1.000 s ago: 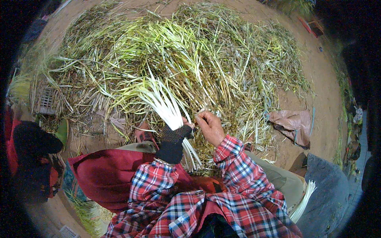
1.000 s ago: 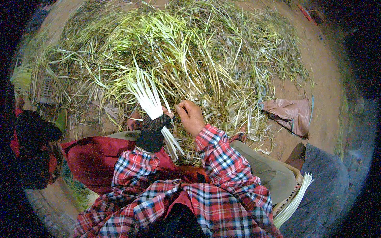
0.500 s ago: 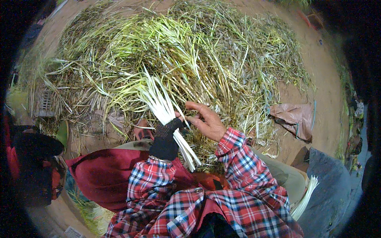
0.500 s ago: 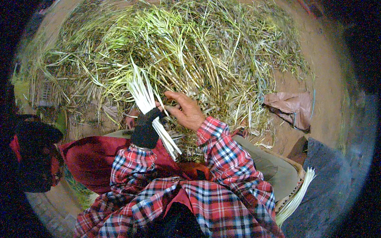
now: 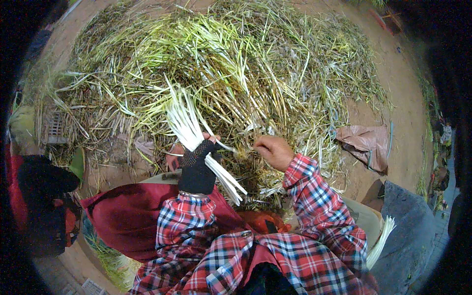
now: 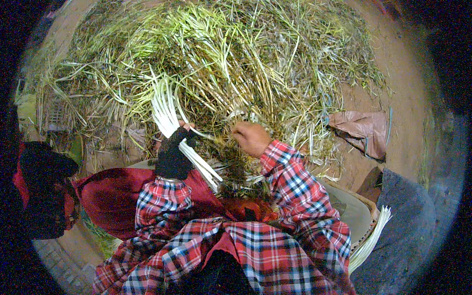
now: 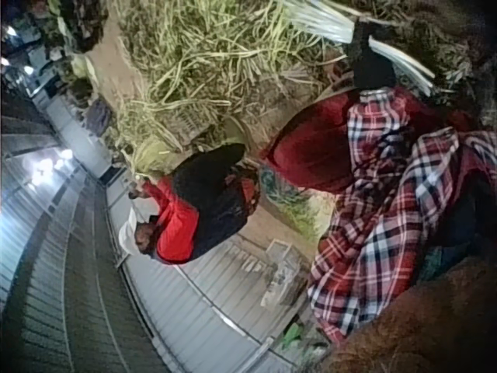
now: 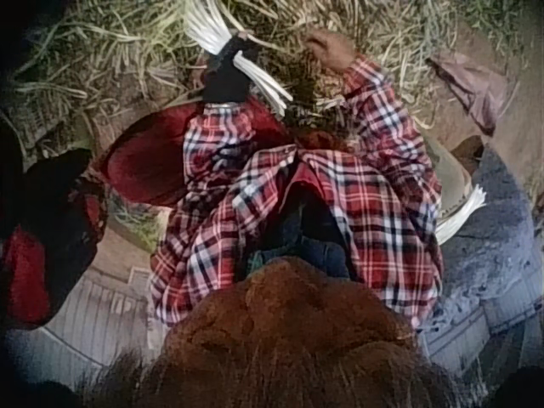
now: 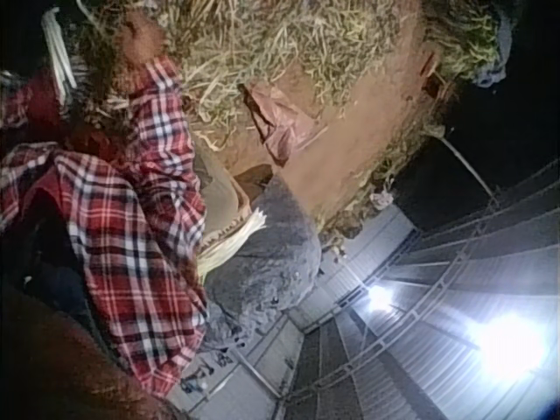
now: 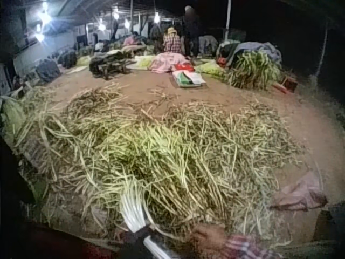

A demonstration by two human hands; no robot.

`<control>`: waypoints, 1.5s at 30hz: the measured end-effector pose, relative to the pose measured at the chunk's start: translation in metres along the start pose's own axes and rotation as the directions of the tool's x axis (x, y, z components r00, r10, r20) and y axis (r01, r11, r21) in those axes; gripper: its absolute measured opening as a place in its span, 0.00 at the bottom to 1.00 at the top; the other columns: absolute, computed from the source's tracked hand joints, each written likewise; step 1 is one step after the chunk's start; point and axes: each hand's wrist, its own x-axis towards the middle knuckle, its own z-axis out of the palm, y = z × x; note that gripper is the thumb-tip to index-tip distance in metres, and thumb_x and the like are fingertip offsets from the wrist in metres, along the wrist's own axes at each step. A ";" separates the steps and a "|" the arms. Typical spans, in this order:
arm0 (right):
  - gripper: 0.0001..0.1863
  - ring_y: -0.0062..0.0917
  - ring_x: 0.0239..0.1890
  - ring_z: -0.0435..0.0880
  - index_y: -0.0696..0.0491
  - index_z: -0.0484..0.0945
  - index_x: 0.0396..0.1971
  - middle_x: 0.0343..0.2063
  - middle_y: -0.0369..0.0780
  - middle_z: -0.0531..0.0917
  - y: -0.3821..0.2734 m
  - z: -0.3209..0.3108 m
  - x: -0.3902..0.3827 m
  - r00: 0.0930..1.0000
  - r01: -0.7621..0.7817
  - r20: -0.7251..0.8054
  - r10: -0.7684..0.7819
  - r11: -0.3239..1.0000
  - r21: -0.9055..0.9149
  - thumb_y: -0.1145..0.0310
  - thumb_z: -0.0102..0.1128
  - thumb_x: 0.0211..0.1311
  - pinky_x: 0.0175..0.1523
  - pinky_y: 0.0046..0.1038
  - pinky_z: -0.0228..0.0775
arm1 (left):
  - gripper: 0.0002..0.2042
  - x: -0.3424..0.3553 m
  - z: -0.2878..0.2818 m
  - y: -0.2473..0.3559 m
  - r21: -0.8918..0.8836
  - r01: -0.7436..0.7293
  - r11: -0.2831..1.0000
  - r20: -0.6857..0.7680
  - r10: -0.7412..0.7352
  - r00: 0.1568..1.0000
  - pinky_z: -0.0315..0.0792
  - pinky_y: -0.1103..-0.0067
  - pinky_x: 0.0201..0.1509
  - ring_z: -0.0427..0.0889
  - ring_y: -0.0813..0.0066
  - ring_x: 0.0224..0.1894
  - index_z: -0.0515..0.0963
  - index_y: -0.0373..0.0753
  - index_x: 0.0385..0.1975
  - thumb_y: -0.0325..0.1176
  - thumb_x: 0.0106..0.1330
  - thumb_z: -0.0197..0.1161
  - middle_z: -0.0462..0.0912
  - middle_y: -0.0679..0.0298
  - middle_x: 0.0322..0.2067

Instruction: The person sits on the ground and processes a large pile of plant stalks by hand. They repeatedly pick up stalks, strip the outer layers, and gather the cleaned white inner stalks into a bundle held in the left hand.

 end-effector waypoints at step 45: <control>0.13 0.39 0.16 0.73 0.50 0.67 0.36 0.13 0.44 0.73 0.017 -0.013 -0.021 0.977 0.124 0.206 -0.057 0.937 -0.327 0.67 0.43 0.48 0.23 0.40 0.65 | 0.18 -0.003 -0.053 0.065 -0.442 -0.333 0.833 -0.091 0.328 0.940 0.67 0.74 0.51 0.70 0.62 0.47 0.62 0.33 0.45 0.20 0.53 0.52 0.70 0.51 0.42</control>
